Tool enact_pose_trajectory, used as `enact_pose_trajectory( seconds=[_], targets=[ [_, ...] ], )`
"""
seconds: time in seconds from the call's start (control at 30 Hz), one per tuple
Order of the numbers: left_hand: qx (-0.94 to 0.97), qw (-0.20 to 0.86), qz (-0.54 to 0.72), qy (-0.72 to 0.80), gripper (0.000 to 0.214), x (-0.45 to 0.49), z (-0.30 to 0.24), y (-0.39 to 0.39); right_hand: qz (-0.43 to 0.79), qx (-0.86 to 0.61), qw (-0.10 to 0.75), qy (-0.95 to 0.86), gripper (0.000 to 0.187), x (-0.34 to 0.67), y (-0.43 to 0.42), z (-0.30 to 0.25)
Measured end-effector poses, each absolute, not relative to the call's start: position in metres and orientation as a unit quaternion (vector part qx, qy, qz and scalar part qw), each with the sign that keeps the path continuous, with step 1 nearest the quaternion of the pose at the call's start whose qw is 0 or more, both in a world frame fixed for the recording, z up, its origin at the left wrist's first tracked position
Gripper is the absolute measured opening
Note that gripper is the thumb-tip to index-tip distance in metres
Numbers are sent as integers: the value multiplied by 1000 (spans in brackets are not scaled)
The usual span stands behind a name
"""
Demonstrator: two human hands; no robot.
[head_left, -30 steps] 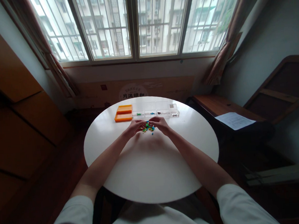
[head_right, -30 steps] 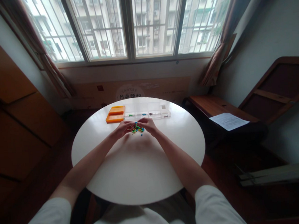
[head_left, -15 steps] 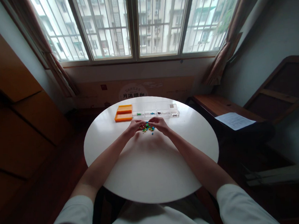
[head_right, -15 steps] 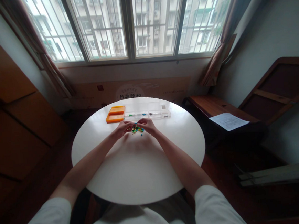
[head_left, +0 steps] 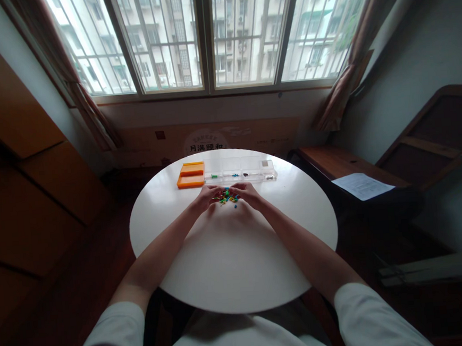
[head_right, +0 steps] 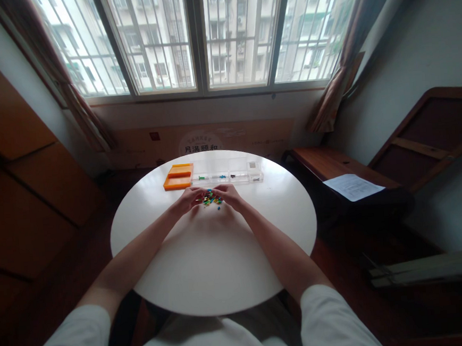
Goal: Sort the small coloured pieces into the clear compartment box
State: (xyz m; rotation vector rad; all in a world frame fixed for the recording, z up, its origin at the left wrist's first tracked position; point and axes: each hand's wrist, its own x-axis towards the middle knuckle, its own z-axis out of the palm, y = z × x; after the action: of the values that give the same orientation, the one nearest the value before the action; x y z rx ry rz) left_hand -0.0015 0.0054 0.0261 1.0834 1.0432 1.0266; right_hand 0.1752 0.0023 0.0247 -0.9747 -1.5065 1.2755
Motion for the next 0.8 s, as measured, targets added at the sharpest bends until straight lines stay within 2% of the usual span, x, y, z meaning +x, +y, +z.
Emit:
enact_pose_trajectory(
  seconds=[0.8],
  targets=[
    [496,609,430,446,28,-3,27,5,531,-388,454,-602,34,177,3,23]
  ],
)
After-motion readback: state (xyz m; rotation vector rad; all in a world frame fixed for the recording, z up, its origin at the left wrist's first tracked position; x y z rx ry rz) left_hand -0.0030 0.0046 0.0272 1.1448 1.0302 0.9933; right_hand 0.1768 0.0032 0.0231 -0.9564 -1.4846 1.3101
